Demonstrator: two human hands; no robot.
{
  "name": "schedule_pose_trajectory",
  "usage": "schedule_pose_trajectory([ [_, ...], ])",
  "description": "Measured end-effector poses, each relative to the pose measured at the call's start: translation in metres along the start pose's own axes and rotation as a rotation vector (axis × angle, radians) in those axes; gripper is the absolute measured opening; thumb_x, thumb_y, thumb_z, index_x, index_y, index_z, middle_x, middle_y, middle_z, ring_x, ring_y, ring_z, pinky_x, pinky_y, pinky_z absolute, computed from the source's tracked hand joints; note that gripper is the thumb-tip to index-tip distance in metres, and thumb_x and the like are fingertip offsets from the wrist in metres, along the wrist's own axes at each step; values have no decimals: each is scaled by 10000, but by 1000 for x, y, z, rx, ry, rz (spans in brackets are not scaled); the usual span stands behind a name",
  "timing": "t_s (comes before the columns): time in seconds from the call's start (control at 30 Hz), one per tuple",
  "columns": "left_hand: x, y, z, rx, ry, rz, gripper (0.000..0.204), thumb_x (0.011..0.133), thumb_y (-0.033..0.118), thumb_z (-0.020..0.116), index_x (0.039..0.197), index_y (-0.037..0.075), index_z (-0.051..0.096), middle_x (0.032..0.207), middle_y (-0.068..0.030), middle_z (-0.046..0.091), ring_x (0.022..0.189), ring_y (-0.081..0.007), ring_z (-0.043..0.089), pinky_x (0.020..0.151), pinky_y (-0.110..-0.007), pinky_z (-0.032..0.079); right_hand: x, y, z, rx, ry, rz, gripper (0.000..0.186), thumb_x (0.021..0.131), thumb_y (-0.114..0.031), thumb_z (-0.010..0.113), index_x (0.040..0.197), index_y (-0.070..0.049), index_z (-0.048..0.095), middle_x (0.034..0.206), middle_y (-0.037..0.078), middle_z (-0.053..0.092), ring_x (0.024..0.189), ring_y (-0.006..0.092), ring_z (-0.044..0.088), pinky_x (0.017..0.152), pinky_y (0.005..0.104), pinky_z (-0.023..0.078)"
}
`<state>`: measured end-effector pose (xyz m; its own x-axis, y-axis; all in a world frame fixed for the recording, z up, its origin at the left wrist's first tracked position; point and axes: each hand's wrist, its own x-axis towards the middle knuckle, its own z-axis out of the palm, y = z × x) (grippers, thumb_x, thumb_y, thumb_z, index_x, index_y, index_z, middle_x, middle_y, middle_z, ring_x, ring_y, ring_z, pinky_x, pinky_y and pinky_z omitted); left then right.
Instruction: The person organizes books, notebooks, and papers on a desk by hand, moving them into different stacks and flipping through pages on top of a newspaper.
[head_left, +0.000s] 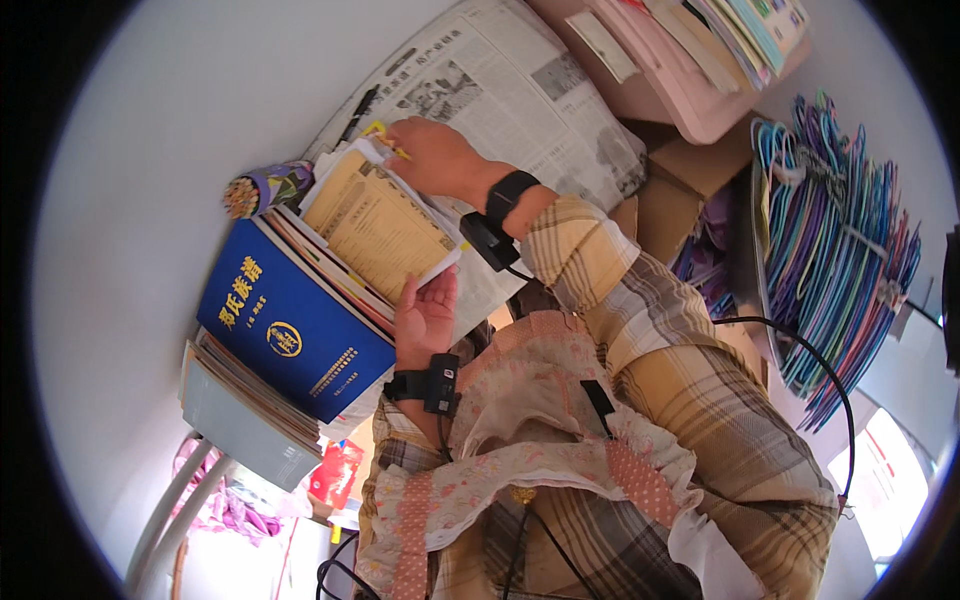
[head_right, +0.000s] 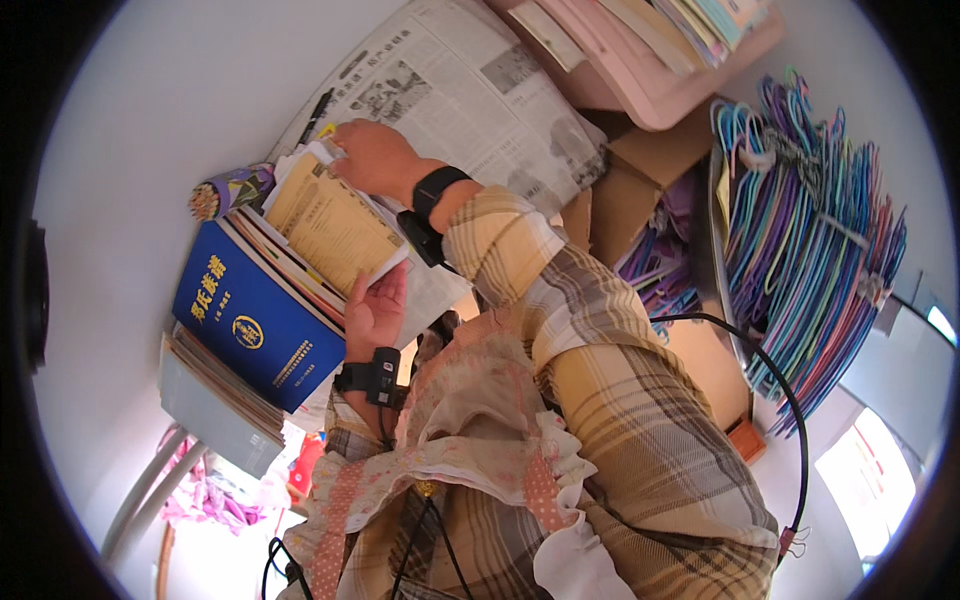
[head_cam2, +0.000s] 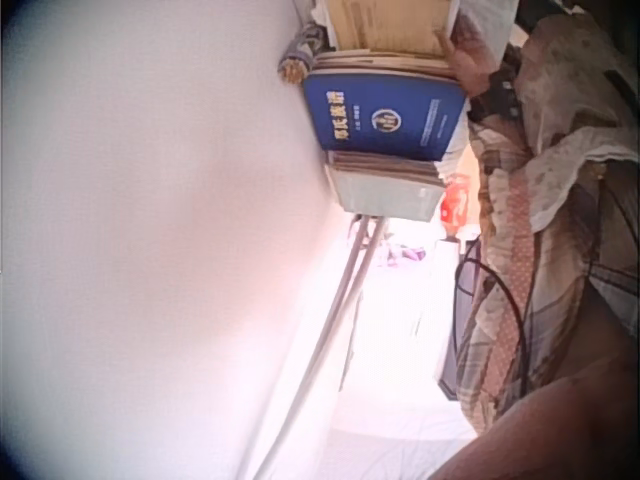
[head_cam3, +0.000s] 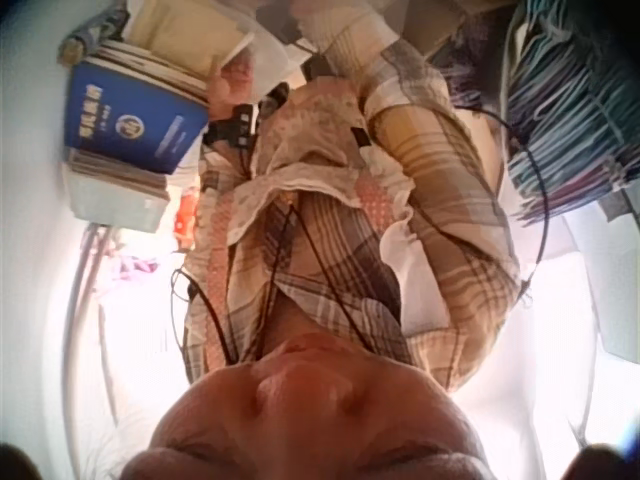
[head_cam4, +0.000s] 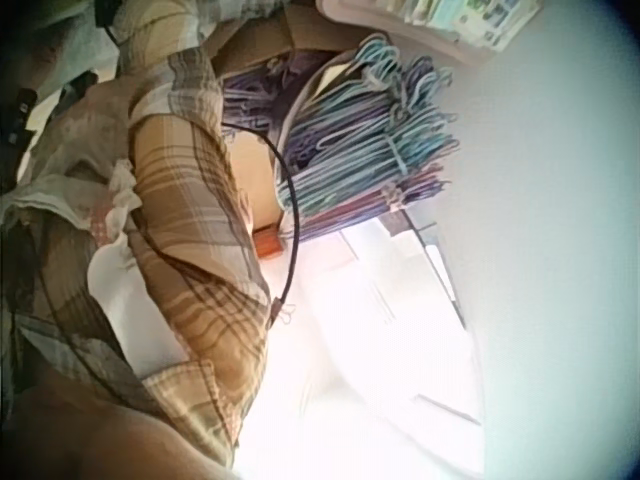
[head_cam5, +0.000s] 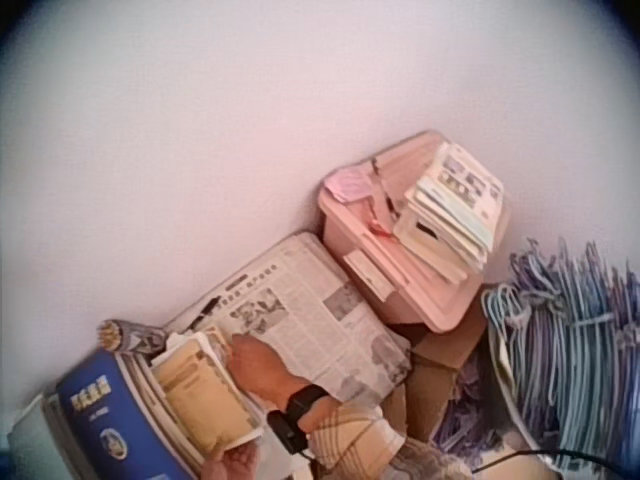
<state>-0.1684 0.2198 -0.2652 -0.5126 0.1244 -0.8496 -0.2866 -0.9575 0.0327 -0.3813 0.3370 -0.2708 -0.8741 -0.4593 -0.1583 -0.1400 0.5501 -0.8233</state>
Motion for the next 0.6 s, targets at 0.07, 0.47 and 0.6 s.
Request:
schedule_pose_trajectory([
  [0.07,6,1,-1,51,22,50,441,951,279,561,1239,-40,467,1217,-189,559,1178,-317,535,1017,-417,454,-27,22,-7,24,9,108,250,800,-199,610,967,-14,621,853,165,660,807,346,632,717,419,494],
  [0.47,30,36,8,34,245,-11,358,990,119,445,1302,-54,412,1312,-240,484,1248,-367,465,1064,-506,407,-106,63,37,72,-85,232,175,756,-83,630,916,-12,634,865,184,644,868,382,608,728,445,472],
  [0.6,24,29,27,108,302,1,367,989,125,450,1308,-50,407,1313,-251,475,1239,-375,470,1054,-525,410,-101,72,40,40,-134,245,197,771,-130,614,918,0,630,839,199,643,844,399,612,718,466,476],
])
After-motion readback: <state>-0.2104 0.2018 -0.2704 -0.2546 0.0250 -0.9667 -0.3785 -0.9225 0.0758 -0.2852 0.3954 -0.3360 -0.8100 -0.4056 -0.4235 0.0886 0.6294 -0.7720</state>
